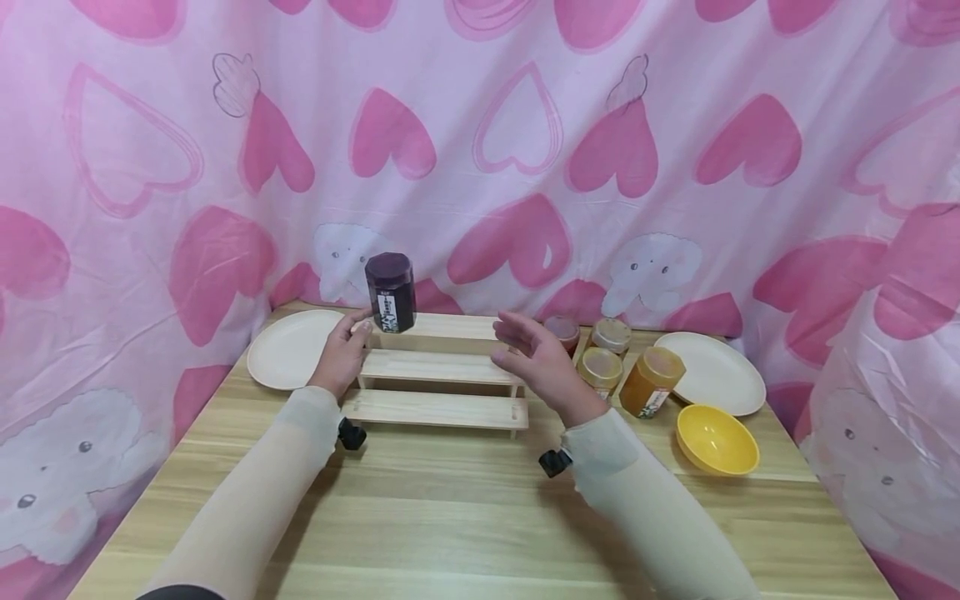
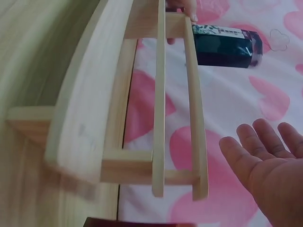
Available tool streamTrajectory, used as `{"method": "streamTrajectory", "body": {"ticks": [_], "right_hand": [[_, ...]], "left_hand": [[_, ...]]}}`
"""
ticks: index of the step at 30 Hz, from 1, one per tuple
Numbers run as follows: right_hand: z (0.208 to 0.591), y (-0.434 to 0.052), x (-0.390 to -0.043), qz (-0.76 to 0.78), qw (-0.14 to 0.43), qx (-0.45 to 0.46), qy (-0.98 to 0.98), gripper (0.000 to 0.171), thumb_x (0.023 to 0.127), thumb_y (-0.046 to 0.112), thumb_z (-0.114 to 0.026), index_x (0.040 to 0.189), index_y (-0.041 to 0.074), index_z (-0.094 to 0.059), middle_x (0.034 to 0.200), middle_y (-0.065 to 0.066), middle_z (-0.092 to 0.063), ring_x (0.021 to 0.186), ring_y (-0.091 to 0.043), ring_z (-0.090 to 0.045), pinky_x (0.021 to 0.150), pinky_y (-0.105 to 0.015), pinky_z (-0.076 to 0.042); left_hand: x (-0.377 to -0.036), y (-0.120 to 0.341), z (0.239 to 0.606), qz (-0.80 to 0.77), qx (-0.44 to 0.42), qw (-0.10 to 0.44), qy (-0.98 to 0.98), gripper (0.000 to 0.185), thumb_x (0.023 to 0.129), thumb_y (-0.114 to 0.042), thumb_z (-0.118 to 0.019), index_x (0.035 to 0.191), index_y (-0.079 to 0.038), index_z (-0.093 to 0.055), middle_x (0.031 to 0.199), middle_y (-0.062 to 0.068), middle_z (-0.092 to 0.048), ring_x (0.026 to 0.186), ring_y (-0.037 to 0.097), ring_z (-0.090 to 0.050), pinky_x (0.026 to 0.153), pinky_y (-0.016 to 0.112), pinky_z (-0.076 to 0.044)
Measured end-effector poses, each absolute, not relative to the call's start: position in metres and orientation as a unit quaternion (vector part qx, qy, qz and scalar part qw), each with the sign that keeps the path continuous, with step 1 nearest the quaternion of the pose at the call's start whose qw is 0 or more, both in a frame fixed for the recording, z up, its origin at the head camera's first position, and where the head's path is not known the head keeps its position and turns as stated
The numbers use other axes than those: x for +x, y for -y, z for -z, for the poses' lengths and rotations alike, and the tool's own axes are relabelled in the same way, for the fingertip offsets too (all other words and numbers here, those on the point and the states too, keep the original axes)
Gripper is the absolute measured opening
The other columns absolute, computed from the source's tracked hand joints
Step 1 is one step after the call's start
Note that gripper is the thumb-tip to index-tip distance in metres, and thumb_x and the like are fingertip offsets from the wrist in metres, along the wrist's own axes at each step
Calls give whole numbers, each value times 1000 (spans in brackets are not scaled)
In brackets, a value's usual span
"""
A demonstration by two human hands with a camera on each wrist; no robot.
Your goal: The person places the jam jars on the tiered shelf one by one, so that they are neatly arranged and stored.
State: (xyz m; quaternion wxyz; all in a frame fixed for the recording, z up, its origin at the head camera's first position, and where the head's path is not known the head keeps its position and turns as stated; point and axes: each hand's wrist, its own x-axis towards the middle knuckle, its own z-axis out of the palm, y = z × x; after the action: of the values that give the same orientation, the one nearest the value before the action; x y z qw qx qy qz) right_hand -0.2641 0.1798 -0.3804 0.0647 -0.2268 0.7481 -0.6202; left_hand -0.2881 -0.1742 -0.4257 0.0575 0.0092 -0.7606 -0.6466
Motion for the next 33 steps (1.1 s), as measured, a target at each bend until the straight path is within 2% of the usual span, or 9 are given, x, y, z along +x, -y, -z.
{"method": "streamTrajectory", "body": {"ticks": [5, 8, 12, 16, 19, 23, 26, 30, 33], "right_hand": [[386, -195, -254, 624, 53, -215, -749, 65, 102, 4, -67, 160, -2, -38, 157, -28, -47, 146, -41, -46, 102, -17, -50], [389, -205, -247, 619, 51, -210, -755, 65, 102, 3, -66, 160, -4, -37, 156, -29, -47, 143, -32, -51, 102, -17, -50], [390, -220, -239, 602, 36, -207, -771, 63, 103, 7, -68, 158, -4, -39, 152, -29, -50, 133, -12, -58, 102, -17, -50], [389, -236, -232, 593, 11, -201, -780, 62, 103, 8, -69, 157, -3, -42, 151, -26, -52, 130, -6, -59, 101, -16, -51], [387, -248, -228, 604, -13, -197, -772, 60, 103, 5, -67, 157, -5, -41, 151, -21, -54, 132, -5, -58, 101, -16, -50], [383, -266, -224, 634, -34, -200, -746, 58, 104, 0, -63, 157, -7, -39, 147, -3, -61, 132, -3, -58, 102, -16, -50], [381, -279, -223, 642, -43, -192, -741, 58, 105, 0, -61, 159, -4, -38, 142, 9, -62, 131, -2, -58, 101, -14, -49], [383, -295, -223, 632, -57, -145, -759, 60, 106, 7, -62, 161, 2, -38, 146, 4, -60, 130, -1, -57, 99, -9, -47], [385, -303, -224, 625, -54, -102, -772, 64, 106, 14, -65, 163, 5, -37, 156, -8, -53, 132, -3, -54, 97, -7, -46]], "left_hand": [[-299, 177, 439, 654, 5, 60, 754, 44, 114, -24, -47, 156, -12, -50, 69, -5, -46, 67, 10, -46, 67, 26, -42], [-308, 179, 452, 654, 5, 66, 754, 44, 114, -29, -47, 156, -16, -50, 70, -6, -45, 67, 10, -45, 66, 26, -42], [-313, 180, 461, 643, 4, 81, 761, 44, 114, -35, -48, 155, -20, -52, 74, -5, -47, 72, 11, -47, 70, 28, -43], [-313, 180, 463, 640, 7, 88, 764, 42, 113, -36, -48, 153, -22, -54, 76, -3, -47, 74, 12, -48, 72, 29, -43], [-313, 179, 462, 644, 8, 87, 760, 41, 114, -35, -48, 152, -23, -55, 73, -4, -46, 70, 12, -47, 69, 29, -42], [-313, 179, 462, 650, 3, 86, 755, 41, 113, -35, -48, 152, -23, -55, 69, -6, -45, 66, 10, -45, 67, 28, -41], [-313, 179, 463, 652, 1, 86, 753, 41, 114, -34, -48, 152, -22, -55, 68, -7, -44, 65, 10, -44, 66, 27, -41], [-314, 180, 464, 654, 0, 87, 752, 40, 114, -33, -48, 152, -23, -55, 67, -8, -43, 64, 9, -43, 65, 27, -40], [-313, 180, 464, 657, -1, 88, 749, 40, 114, -33, -48, 152, -23, -55, 67, -8, -43, 63, 9, -43, 64, 26, -40]]}}
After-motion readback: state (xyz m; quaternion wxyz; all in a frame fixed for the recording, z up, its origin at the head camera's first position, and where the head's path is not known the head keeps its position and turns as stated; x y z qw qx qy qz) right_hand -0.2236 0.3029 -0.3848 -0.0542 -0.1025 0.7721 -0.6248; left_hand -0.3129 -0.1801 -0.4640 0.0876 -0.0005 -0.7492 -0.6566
